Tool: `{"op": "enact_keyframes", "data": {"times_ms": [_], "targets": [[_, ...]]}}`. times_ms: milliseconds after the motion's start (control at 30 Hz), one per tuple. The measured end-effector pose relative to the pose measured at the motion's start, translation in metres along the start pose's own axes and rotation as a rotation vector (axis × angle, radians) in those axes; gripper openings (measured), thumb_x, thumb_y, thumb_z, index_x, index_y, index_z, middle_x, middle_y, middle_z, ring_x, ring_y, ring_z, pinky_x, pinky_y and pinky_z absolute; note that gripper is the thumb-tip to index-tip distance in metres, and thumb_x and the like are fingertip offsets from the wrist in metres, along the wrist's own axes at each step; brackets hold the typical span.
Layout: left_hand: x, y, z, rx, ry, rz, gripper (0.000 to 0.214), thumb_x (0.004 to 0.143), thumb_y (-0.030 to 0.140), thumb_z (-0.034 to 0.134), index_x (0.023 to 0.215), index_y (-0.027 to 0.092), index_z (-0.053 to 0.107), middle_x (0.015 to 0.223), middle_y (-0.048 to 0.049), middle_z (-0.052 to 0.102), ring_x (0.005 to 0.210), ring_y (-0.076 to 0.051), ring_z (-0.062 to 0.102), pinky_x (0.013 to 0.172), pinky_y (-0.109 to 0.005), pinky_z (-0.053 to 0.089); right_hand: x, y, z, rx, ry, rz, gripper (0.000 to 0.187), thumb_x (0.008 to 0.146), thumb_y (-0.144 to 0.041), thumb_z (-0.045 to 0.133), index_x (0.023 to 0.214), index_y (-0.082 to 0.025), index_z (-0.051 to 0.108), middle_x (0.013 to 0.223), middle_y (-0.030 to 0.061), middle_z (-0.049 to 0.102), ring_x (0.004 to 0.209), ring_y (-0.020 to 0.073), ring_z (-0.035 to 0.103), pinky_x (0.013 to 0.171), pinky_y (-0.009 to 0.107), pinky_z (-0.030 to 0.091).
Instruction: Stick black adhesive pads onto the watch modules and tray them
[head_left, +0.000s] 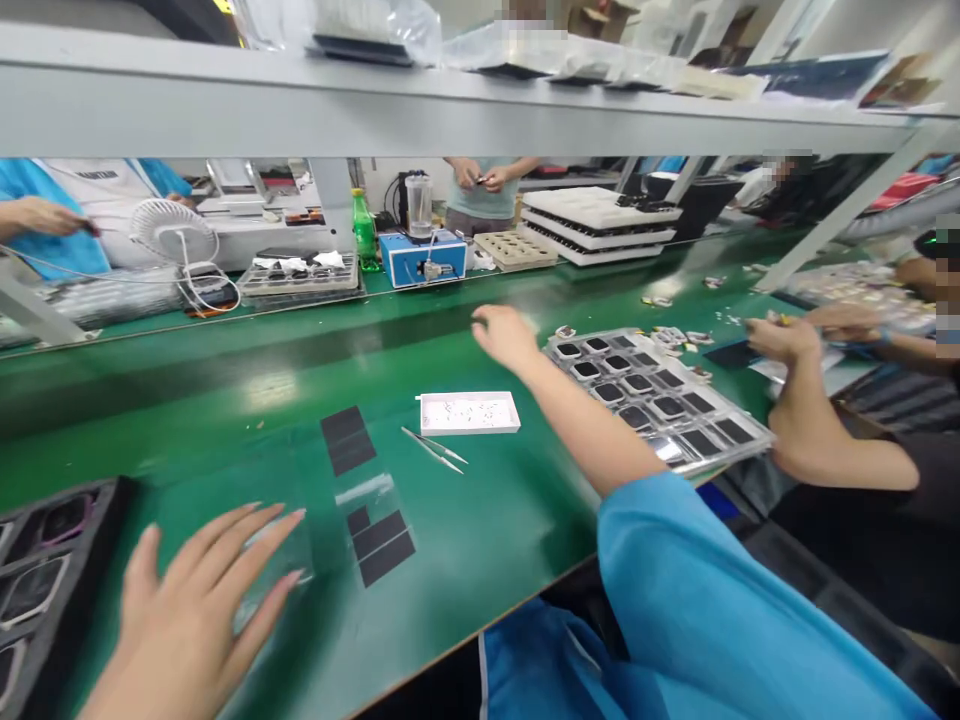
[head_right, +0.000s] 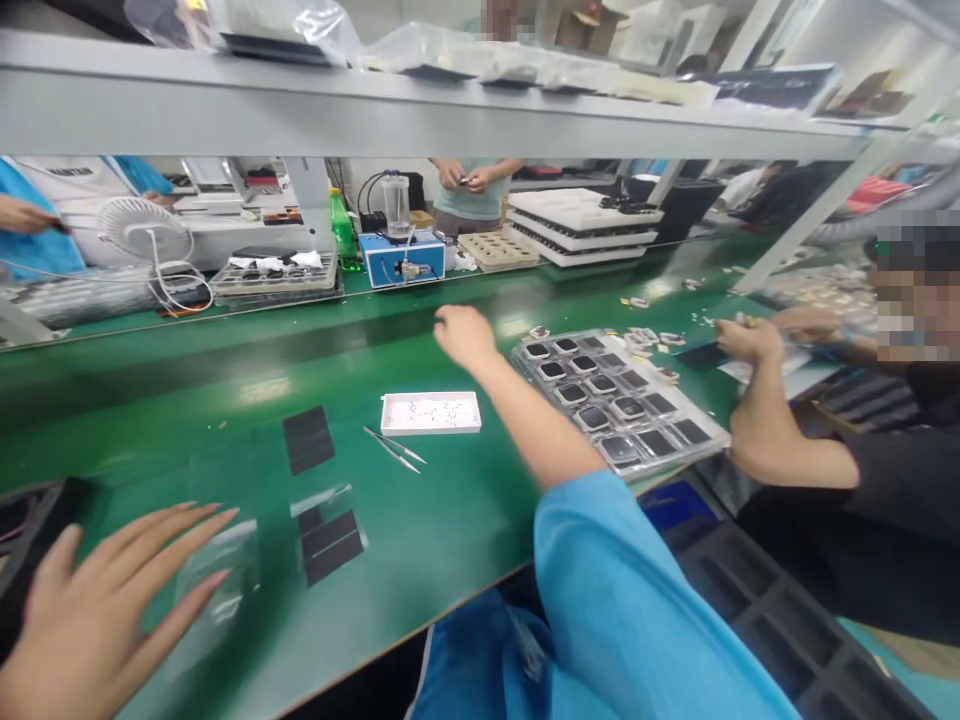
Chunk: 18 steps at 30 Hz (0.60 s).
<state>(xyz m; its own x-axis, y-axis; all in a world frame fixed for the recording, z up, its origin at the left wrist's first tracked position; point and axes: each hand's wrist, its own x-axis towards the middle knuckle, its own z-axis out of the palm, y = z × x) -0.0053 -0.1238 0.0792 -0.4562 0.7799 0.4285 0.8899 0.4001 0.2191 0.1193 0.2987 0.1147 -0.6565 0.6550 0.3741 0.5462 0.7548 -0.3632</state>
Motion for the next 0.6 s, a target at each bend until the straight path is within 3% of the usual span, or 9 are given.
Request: {"op": "enact_keyframes", "data": {"times_ms": [133, 267, 400, 500, 600], "targets": [[0.017, 0.017, 0.041, -0.007, -0.155, 0.023, 0.04, 0.089, 0.044, 0.048, 0.124, 0.037, 0.065, 0.124, -0.0057, 0.067, 0.118, -0.034, 0.059, 0.111, -0.071, 0.016, 0.039, 0.096, -0.025, -0.105, 0.022, 0.382, 0.025, 0.086, -0.021, 0.06, 0.091, 0.002, 0.068, 0.103, 0.03, 0.065, 0.114, 0.035, 0.06, 0.103, 0.052, 0.039], [0.038, 0.024, 0.068, -0.046, -0.147, -0.034, 0.038, 0.091, 0.042, 0.045, 0.123, 0.035, 0.064, 0.125, -0.006, 0.067, 0.119, -0.032, 0.059, 0.111, -0.07, 0.016, 0.046, 0.151, -0.028, -0.129, 0.032, 0.524, 0.038, 0.088, -0.039, 0.057, 0.091, -0.004, 0.07, 0.102, 0.0277, 0.064, 0.113, 0.0357, 0.059, 0.097, 0.053, 0.042], [0.04, 0.014, 0.083, -0.122, -0.183, -0.109, 0.033, 0.089, 0.042, 0.047, 0.114, 0.034, 0.068, 0.119, -0.0047, 0.07, 0.115, -0.031, 0.062, 0.111, -0.069, 0.019, 0.056, 0.173, -0.014, -0.178, -0.06, 0.675, 0.029, 0.082, -0.033, 0.064, 0.091, -0.006, 0.07, 0.104, 0.0271, 0.064, 0.112, 0.0403, 0.059, 0.095, 0.063, 0.04], [0.039, 0.005, 0.086, -0.161, -0.184, -0.166, 0.033, 0.089, 0.045, 0.049, 0.112, 0.033, 0.068, 0.117, -0.0042, 0.07, 0.115, -0.029, 0.062, 0.112, -0.065, 0.024, 0.064, 0.178, 0.001, -0.192, -0.157, 0.738, 0.027, 0.082, -0.026, 0.061, 0.083, -0.001, 0.07, 0.1, 0.0304, 0.064, 0.11, 0.0374, 0.06, 0.094, 0.054, 0.043], [0.04, 0.0, 0.085, -0.195, -0.148, -0.194, 0.033, 0.087, 0.048, 0.051, 0.109, 0.032, 0.069, 0.115, -0.0045, 0.071, 0.112, -0.028, 0.064, 0.113, -0.062, 0.026, 0.071, 0.171, 0.013, -0.184, -0.207, 0.686, 0.023, 0.079, -0.019, 0.062, 0.081, 0.003, 0.07, 0.092, 0.0286, 0.065, 0.104, 0.0307, 0.063, 0.091, 0.042, 0.046]]}}
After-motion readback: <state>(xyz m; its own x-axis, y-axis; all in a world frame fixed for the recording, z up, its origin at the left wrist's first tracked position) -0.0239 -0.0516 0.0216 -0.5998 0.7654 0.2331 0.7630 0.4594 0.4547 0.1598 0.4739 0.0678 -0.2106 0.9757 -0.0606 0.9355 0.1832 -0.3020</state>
